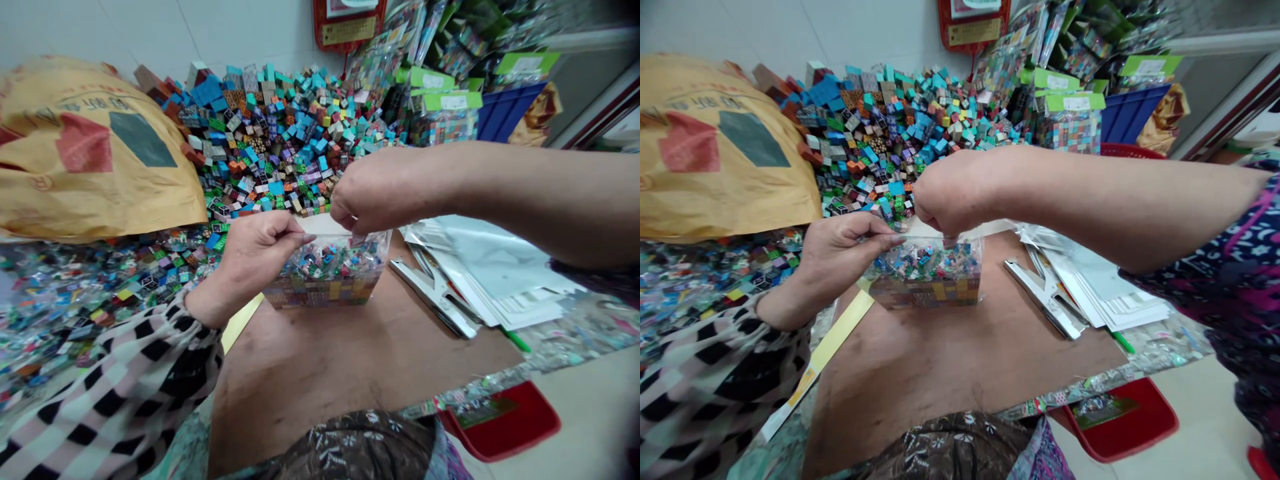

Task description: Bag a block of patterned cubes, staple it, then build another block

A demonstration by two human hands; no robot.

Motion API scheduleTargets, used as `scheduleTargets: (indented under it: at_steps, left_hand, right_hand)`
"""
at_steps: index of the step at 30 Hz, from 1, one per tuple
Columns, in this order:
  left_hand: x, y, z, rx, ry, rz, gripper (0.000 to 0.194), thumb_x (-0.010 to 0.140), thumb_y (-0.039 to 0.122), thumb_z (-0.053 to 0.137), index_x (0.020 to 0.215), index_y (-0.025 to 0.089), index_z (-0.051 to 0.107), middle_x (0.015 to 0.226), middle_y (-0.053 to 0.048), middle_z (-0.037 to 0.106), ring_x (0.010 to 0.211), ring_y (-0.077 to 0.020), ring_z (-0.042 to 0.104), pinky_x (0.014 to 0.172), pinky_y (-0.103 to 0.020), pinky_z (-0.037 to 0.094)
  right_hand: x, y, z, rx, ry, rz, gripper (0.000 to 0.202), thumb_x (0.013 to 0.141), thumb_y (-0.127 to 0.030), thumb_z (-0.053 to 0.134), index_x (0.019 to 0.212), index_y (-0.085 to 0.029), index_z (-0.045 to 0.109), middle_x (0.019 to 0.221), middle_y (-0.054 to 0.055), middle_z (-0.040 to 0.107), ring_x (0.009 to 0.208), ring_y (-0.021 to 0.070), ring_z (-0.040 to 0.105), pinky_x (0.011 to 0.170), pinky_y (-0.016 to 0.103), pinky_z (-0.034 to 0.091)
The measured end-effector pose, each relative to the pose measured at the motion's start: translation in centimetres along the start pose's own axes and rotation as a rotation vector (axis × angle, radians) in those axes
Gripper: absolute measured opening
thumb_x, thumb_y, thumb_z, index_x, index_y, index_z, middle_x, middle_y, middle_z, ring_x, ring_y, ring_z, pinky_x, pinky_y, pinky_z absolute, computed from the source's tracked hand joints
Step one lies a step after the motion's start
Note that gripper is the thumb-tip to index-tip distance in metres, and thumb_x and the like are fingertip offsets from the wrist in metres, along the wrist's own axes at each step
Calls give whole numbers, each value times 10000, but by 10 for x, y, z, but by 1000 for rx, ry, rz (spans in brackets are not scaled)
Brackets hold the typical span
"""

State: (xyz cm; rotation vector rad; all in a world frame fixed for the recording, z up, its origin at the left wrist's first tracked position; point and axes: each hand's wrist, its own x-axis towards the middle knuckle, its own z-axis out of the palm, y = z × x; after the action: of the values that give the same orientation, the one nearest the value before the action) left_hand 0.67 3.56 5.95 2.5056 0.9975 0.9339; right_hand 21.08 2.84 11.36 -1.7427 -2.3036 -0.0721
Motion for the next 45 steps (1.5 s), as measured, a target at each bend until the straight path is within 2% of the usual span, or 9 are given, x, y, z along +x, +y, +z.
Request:
scheduleTargets:
  at_steps: [4,8,13,16,21,29,32,38,45]
  left_hand:
    - [0,0,1,-11,9,11,157,825,288,652,688,213,670,676,24,682,636,-138,609,599,-258,443]
    - [-1,0,1,-24,19,9,156,825,289,651,692,210,674,678,24,686,644,-136,615,612,-253,453]
    - [2,0,-3,-13,-44,-13,142,810,259,648,680,206,674,684,24,685,651,-135,609,615,-249,443]
    - [10,3,-5,14,-133,-57,39,775,230,681,796,215,710,691,28,676,651,-139,611,617,-254,440]
    - [28,12,-6,159,-269,-197,480,668,211,802,1132,183,682,701,23,670,707,-182,640,635,-278,444]
    - [27,4,-1,131,-243,-108,105,728,296,731,682,202,721,724,-15,709,697,-167,642,642,-285,465]
    - [25,0,2,143,-157,-27,103,749,271,705,671,204,715,682,-11,680,649,-155,610,622,-286,449]
    - [23,-3,6,210,-111,57,151,792,257,635,666,202,696,674,-4,661,651,-159,593,604,-269,427]
    - [19,-3,5,353,-123,131,221,848,245,531,707,206,697,721,-31,671,679,-173,594,606,-276,408]
  right_hand:
    - [-4,-11,-9,-269,-197,-269,316,777,-455,752,831,-151,683,1022,45,680,1045,213,630,779,290,477]
    - [-1,-12,-9,-282,-292,-175,376,811,-470,717,1049,-185,661,1049,38,674,1030,229,638,796,326,490]
    - [2,-15,-9,-385,-504,-42,418,699,-412,825,1027,-192,690,932,35,695,955,274,658,784,394,490]
    - [5,-12,-7,-361,-492,-36,395,698,-434,819,1001,-205,705,935,35,700,968,282,652,798,419,486]
    - [8,-3,-2,-226,-465,0,318,742,-448,777,946,-212,716,950,36,703,990,268,645,806,404,481]
    - [7,13,-10,35,-382,-19,383,763,-497,741,1017,-214,687,1035,26,680,983,223,634,744,298,503]
    - [8,12,-17,65,-299,-2,355,758,-484,749,982,-214,694,935,7,684,913,199,638,719,281,495]
    - [-3,-19,-14,13,-505,-181,412,743,-482,751,1045,-208,693,915,24,693,851,198,628,687,291,456]
    - [-10,-27,14,-60,-345,-98,184,760,-293,676,922,-230,738,846,42,709,779,199,628,609,284,391]
